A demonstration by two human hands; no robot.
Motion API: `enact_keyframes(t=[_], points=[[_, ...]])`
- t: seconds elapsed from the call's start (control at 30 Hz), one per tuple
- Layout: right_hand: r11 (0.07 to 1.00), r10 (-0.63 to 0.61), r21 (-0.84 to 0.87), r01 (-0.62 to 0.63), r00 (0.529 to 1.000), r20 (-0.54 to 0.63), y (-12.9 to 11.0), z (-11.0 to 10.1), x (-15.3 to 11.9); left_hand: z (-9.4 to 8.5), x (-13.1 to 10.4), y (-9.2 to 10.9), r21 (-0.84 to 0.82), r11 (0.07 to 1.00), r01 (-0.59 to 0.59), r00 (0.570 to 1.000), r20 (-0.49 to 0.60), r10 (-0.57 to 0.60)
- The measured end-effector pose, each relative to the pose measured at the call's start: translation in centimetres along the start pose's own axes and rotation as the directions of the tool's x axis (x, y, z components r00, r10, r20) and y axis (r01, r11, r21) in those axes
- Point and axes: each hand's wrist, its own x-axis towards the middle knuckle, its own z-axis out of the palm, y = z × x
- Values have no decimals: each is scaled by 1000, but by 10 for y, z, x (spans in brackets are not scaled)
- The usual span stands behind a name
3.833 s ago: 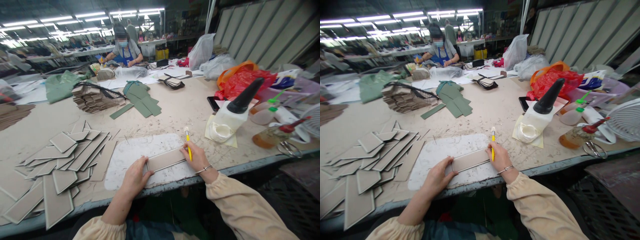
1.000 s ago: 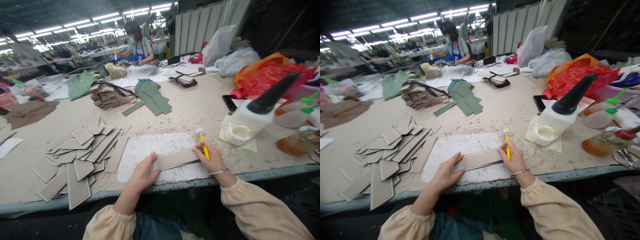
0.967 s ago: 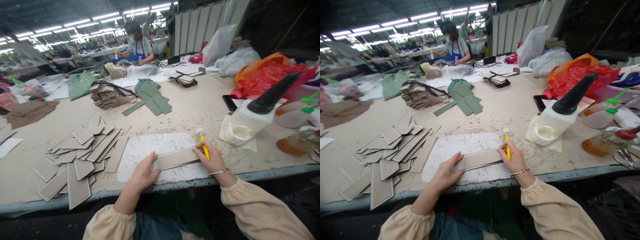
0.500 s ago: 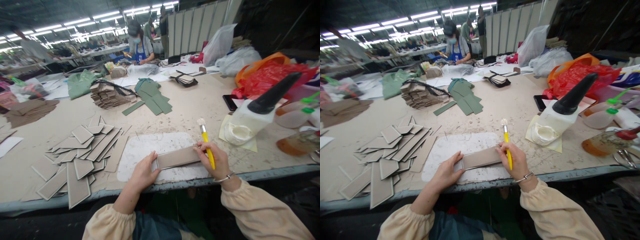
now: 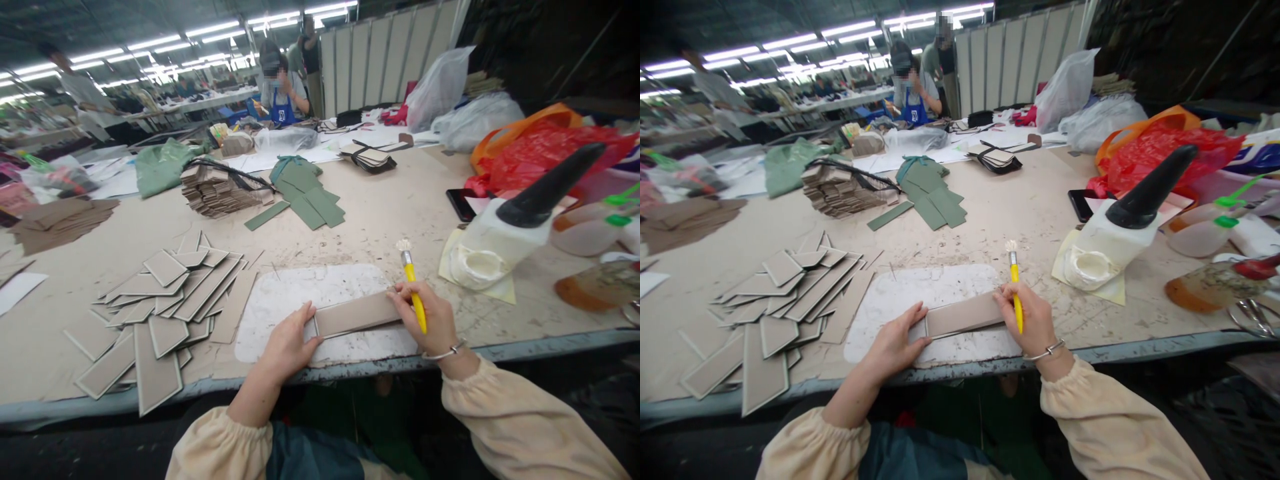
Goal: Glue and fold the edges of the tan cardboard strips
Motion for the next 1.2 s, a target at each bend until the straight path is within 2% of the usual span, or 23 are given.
enact_keyframes(t=[0.07,0.13,0.2,0.27,0.37,0.47,0.73,1.0,1.2], points=[[995,-100,-14,100,994,-51,-7,-5,-1,1,0,0,-8,1000,-4,1000,-1,4],[989,-146,-33,143,983,-111,-12,-12,-1,1,-1,-1,-16,1000,-4,1000,-1,4],[995,-98,-15,97,983,-156,-14,-19,-1,1,-1,-1,-17,1000,1,1000,0,-1],[998,24,59,-15,985,-168,-12,-22,1,1,0,-1,-7,1000,7,1000,2,-7],[970,190,183,-162,971,-146,-4,-20,3,1,0,-1,2,1000,12,1000,3,-12],[949,241,231,-215,966,-89,3,-14,3,2,0,-2,-1,1000,10,1000,0,-10],[947,262,179,-267,964,51,6,0,-1,0,0,0,-8,1000,17,1000,10,-17],[968,233,83,-238,970,72,8,4,2,0,0,0,-12,1000,14,1000,5,-14],[968,232,74,-239,969,88,10,4,3,0,0,0,2,1000,7,1000,0,-7]])
